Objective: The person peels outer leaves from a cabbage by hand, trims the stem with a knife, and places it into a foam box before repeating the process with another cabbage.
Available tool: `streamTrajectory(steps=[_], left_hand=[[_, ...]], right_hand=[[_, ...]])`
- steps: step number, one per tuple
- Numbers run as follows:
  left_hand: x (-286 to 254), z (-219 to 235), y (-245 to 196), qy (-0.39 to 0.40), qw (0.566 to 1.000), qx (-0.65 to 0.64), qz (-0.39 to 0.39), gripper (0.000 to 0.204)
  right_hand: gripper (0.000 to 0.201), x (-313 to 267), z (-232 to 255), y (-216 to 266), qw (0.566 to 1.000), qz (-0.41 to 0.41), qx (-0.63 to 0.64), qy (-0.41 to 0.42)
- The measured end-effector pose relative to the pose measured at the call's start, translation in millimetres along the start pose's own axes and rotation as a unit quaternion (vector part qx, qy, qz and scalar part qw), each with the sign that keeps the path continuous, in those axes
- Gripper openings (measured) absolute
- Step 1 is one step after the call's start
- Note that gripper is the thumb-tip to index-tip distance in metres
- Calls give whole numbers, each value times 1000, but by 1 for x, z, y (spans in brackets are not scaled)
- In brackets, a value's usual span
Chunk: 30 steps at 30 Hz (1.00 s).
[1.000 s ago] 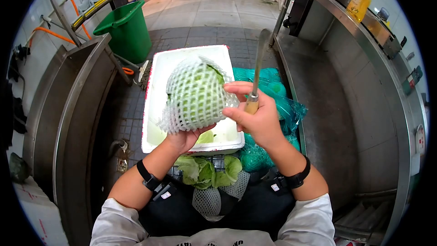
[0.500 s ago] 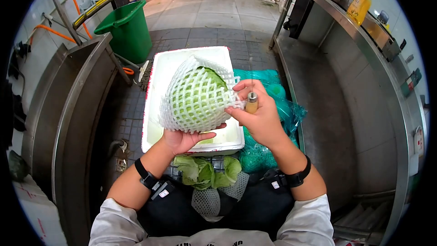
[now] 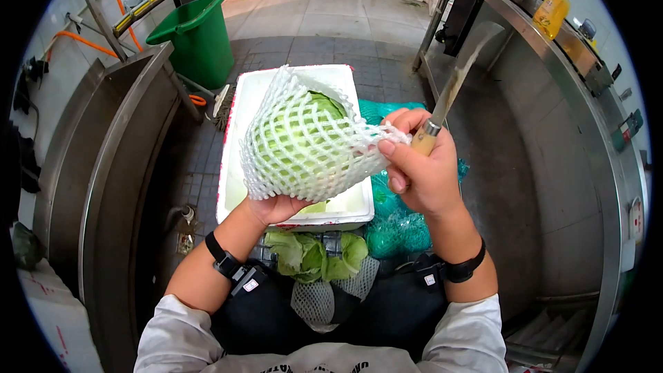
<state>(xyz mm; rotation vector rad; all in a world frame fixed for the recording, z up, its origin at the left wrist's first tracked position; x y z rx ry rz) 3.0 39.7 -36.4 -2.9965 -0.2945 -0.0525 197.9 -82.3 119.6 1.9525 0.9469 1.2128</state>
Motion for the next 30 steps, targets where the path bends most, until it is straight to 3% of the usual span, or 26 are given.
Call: streamTrajectory(steps=[4, 6, 10, 11, 13, 15, 16, 17, 20, 21, 22, 23, 25, 27, 28, 30], left_hand=[[-4, 5, -5, -8, 999, -26, 40, 69], [-7, 11, -5, 15, 995, 76, 62, 55], [-9, 7, 1, 31, 994, 58, 83, 51], [-8, 12, -1, 40, 989, 114, 90, 58], [-7, 9, -2, 48, 980, 170, 96, 65], [-3, -16, 2, 30, 997, -16, 76, 89], [-1, -31, 3, 20, 980, -179, 88, 110], [-2, -28, 2, 21, 980, -178, 88, 110], [-4, -20, 4, 145, 983, -9, 110, 116], [-5, -19, 4, 144, 983, -9, 110, 116], [-6, -29, 6, 92, 988, -50, 116, 116], [-6, -34, 8, 38, 987, -92, 124, 117], [-4, -39, 8, 58, 991, -37, 116, 116], [-5, -35, 6, -8, 998, 53, 35, 112], [-9, -31, 1, 77, 990, 104, 59, 108], [-14, -29, -9, 47, 992, 120, 14, 107]], right_hand=[[18, 2, 3, -1, 993, -51, 102, 35], [18, 2, 2, 2, 987, -82, 132, 44], [12, 3, 2, -5, 952, -154, 255, 66], [15, 2, 4, -10, 928, -181, 316, 81], [24, 1, 3, -14, 918, -172, 343, 100], [25, 1, 2, -16, 888, -189, 407, 96], [25, 0, -1, -13, 889, -189, 406, 98], [24, -1, -4, -10, 906, -180, 375, 72], [23, 3, 9, -8, 927, -155, 340, 31], [24, 7, 15, -8, 932, -137, 335, 16], [27, 11, 5, 0, 951, -91, 285, -76], [20, 15, 13, 2, 953, -64, 292, -39], [12, 21, 28, 3, 965, -47, 243, -83], [12, 23, 49, -1, 967, -33, 225, -111], [13, 22, 57, -4, 969, -22, 207, -136], [8, 20, 61, -7, 977, -29, 142, -156]])
Point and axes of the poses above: each hand's wrist, its own x-axis towards the middle knuckle, its own z-axis out of the back of the hand, y = z × x, the point moved 2 cm from there along x, towards the middle knuckle, and after that the axes turned 12 degrees about z, right-handed, at the moved point
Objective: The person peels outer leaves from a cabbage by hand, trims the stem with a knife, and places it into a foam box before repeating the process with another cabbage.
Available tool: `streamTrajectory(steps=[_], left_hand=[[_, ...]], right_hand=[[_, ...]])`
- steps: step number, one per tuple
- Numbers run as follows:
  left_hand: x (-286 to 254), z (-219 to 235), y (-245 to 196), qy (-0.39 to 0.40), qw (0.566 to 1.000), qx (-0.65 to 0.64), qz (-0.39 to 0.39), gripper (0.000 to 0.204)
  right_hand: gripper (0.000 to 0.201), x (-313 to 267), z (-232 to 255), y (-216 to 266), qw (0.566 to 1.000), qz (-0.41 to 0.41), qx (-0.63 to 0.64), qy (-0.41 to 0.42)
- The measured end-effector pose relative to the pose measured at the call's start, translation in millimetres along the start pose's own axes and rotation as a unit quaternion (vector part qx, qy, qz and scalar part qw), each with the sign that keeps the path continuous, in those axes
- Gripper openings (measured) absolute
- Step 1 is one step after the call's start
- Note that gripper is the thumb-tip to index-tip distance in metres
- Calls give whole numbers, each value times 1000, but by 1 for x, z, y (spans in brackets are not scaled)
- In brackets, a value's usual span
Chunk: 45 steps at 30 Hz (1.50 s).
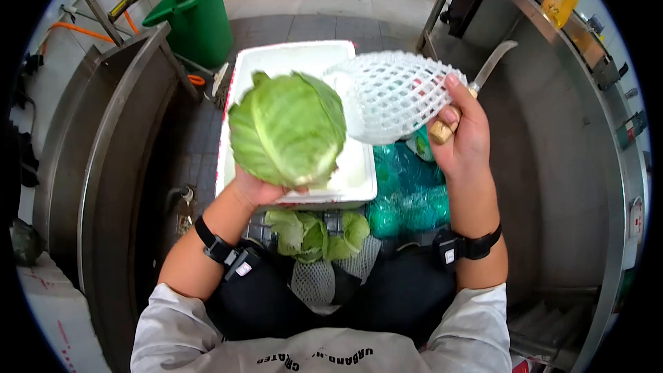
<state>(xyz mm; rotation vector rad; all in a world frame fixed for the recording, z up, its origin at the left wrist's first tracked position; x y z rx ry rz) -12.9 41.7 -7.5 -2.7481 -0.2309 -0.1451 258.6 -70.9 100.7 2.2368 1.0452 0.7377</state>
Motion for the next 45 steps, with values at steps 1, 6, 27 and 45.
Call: streamTrajectory(steps=[1, 6, 27, 45], left_hand=[[-3, 4, -3, -32, 999, 21, -38, 107], [-14, 4, -29, -49, 979, 30, -195, 103], [-21, -24, -28, -257, 899, 202, -291, 106], [-15, -22, -24, -255, 904, 185, -288, 107]], right_hand=[[6, 0, 11, -3, 999, -5, -40, -4], [16, -31, 26, -35, 953, -160, -223, 129], [36, -85, 73, -131, 666, -472, -476, 328], [32, -89, 75, -145, 633, -471, -512, 341]])
Point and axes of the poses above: each hand's wrist, its own x-axis towards the middle knuckle, its own z-axis out of the back of the hand, y = z × x, the point moved 2 cm from there along x, towards the middle knuckle, and after that the axes turned 12 degrees about z, right-handed, at the moved point
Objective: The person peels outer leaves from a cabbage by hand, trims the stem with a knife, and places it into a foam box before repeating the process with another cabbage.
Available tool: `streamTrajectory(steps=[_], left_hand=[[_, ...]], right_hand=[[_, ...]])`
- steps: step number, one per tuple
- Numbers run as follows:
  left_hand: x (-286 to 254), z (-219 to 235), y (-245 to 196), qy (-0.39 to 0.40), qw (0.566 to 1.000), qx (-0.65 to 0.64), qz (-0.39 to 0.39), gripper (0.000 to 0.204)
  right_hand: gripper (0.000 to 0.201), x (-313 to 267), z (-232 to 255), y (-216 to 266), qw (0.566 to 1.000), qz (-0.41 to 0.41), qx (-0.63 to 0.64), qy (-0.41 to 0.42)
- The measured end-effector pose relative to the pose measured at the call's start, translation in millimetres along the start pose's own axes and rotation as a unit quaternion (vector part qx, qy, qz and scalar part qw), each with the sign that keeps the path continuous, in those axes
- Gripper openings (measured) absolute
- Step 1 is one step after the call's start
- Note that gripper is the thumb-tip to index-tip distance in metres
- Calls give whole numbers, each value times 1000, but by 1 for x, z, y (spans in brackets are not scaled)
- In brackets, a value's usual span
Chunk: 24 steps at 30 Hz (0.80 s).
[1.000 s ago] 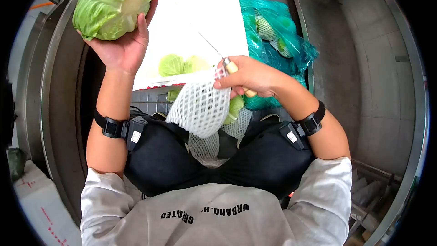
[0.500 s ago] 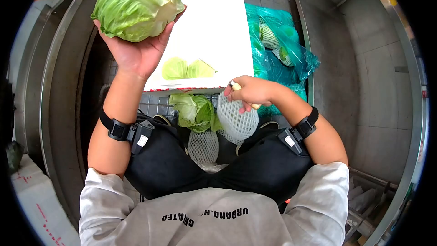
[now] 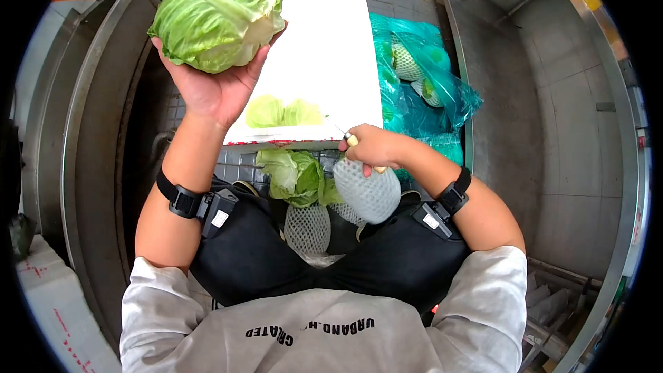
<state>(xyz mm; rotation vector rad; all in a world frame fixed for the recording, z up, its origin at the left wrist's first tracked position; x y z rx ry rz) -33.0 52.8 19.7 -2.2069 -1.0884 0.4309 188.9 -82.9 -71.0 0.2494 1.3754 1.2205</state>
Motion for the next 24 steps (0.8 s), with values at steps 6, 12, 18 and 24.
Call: streamTrajectory(steps=[6, 12, 18, 24], left_hand=[[-1, -2, 1, -9, 999, -32, 21, 105], [-4, -12, 4, -21, 999, -28, 15, 104], [-4, -17, 24, -39, 995, 85, 33, 102], [-3, -13, 59, -27, 994, 103, 24, 92]], right_hand=[[22, -1, -5, 9, 1000, 16, 3, 16], [35, -11, 18, 36, 944, 122, 139, -272], [55, -35, 30, 73, 846, 290, 315, -318], [92, -63, 16, 110, 819, 391, 264, -327]])
Point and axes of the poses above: each hand's wrist, its own x-axis towards the middle knuckle, its own z-axis out of the back of the hand, y = z × x, the point moved 2 cm from there along x, towards the middle knuckle, and after that the axes turned 12 degrees about z, right-handed, at the moved point
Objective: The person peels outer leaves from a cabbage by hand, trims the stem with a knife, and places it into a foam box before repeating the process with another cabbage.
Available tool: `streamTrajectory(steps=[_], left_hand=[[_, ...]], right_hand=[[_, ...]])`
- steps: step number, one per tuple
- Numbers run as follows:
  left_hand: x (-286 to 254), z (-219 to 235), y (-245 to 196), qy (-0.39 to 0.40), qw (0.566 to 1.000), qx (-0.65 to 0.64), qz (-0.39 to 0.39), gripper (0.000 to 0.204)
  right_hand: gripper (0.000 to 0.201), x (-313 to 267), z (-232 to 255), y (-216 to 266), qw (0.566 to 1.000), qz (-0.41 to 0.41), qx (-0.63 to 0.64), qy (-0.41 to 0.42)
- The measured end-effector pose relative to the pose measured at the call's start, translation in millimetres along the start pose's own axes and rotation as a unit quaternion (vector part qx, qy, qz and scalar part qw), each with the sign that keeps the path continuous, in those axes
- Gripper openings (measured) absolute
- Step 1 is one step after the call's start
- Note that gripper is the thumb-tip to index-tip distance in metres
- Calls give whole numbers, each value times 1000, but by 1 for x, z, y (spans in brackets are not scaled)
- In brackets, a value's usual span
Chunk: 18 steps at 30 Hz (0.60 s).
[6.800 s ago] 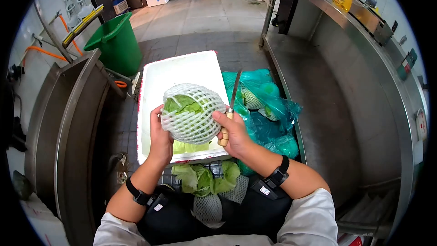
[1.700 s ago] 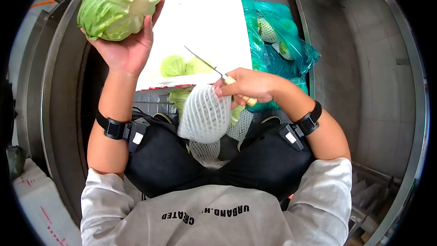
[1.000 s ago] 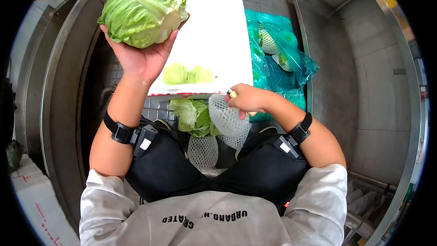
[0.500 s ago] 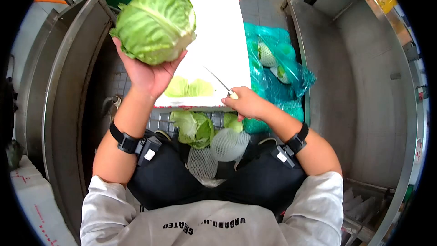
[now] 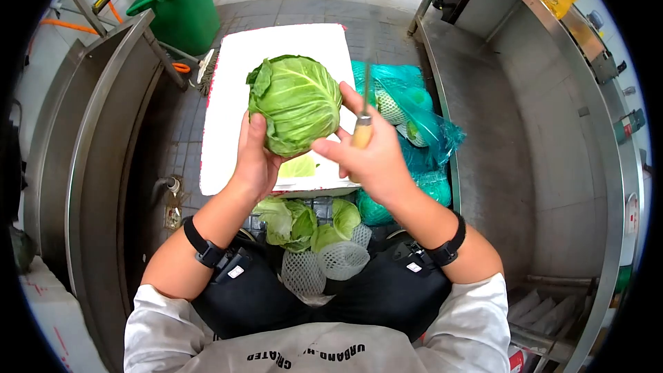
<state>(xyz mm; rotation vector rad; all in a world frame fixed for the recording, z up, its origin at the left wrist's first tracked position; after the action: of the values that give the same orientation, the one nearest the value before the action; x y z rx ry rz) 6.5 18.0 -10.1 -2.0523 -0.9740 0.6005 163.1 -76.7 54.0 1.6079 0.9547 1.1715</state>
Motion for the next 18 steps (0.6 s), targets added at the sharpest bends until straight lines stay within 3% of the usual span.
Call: streamTrajectory(steps=[2, 4, 6, 8, 10, 18], left_hand=[[-2, -4, 2, 7, 1000, 24, -1, 95], [-7, -7, 2, 26, 1000, 10, 1, 94], [-7, -7, 3, 43, 999, -5, 5, 94], [-3, -5, 8, 36, 993, 106, -47, 91], [-3, -6, 6, 38, 996, 72, -45, 91], [-4, -12, 1, -17, 983, 143, -113, 103]], right_hand=[[100, 2, 0, -8, 1000, -9, -16, 11], [102, 3, 1, -15, 996, 76, -49, 18], [102, 2, 7, -15, 995, 48, -75, 34], [100, 3, 11, -19, 995, 43, -94, 6], [96, 5, 10, -19, 994, 54, -99, 3], [81, 7, 16, -22, 999, 33, -34, 15]])
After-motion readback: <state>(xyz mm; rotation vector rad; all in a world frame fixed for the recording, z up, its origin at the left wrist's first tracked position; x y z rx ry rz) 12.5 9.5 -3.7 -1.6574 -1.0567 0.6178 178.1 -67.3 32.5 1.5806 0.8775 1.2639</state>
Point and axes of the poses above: each hand's wrist, its own x-axis towards the middle knuckle, its own z-axis out of the back of the hand, y = z × x, the point moved 2 cm from there along x, towards the middle knuckle, and after that the axes turned 12 degrees about z, right-handed, at the moved point
